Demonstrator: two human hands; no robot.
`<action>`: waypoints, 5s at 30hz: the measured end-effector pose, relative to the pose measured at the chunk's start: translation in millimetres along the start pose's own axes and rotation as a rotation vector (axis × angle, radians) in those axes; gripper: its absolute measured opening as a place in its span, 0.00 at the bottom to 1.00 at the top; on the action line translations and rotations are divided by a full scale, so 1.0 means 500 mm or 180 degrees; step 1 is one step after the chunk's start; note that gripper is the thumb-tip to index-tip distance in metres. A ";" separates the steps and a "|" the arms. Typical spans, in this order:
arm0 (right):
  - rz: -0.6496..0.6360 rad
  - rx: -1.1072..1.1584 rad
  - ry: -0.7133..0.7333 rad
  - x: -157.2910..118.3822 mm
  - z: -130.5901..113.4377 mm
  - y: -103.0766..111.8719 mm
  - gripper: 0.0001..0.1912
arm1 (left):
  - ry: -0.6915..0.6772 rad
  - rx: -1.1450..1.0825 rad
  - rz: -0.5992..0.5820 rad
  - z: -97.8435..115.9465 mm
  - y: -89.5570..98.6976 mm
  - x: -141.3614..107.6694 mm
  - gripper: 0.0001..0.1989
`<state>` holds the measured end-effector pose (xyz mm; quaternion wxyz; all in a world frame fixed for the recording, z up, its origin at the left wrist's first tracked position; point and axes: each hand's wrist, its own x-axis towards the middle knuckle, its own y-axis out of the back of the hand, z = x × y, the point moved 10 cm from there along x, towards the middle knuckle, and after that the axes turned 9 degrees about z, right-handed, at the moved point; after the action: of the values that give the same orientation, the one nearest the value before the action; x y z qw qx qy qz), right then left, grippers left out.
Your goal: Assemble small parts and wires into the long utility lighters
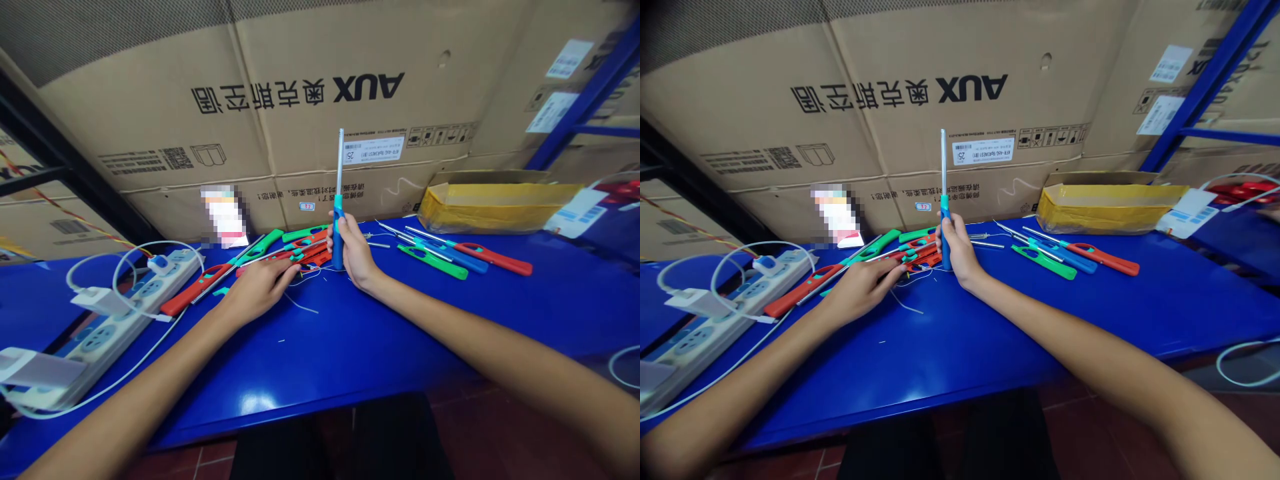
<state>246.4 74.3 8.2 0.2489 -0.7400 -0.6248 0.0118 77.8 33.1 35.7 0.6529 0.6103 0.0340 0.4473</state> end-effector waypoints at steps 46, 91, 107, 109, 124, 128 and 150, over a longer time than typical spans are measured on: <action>-0.0204 0.0060 0.0154 0.001 -0.003 -0.008 0.23 | 0.0148 -0.0163 -0.0103 -0.011 0.001 -0.010 0.11; -0.0332 -0.0293 0.0308 -0.011 -0.014 -0.023 0.26 | 0.0370 -0.0182 -0.0301 -0.029 -0.013 -0.012 0.18; -0.0336 -0.0268 0.0343 -0.014 -0.022 -0.027 0.26 | 0.0171 -0.0353 -0.0230 -0.017 -0.009 -0.008 0.12; -0.0359 -0.0327 0.0365 -0.016 -0.025 -0.030 0.26 | 0.0133 -0.0355 -0.0220 -0.014 -0.004 -0.006 0.10; -0.0423 -0.0335 0.0430 -0.022 -0.038 -0.034 0.26 | 0.0354 -0.0413 -0.0202 -0.019 0.002 -0.007 0.13; -0.0430 -0.0356 0.0452 -0.022 -0.045 -0.033 0.25 | 0.0249 -0.0355 -0.0403 -0.004 -0.001 -0.001 0.16; -0.0358 -0.0367 0.0380 -0.012 -0.034 -0.025 0.25 | 0.0368 -0.0479 -0.0200 -0.022 -0.002 -0.009 0.15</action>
<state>239.2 63.9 26.0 0.2430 -0.7162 -0.6490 -0.0824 69.3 38.8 29.9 0.7076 0.5313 0.0571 0.4623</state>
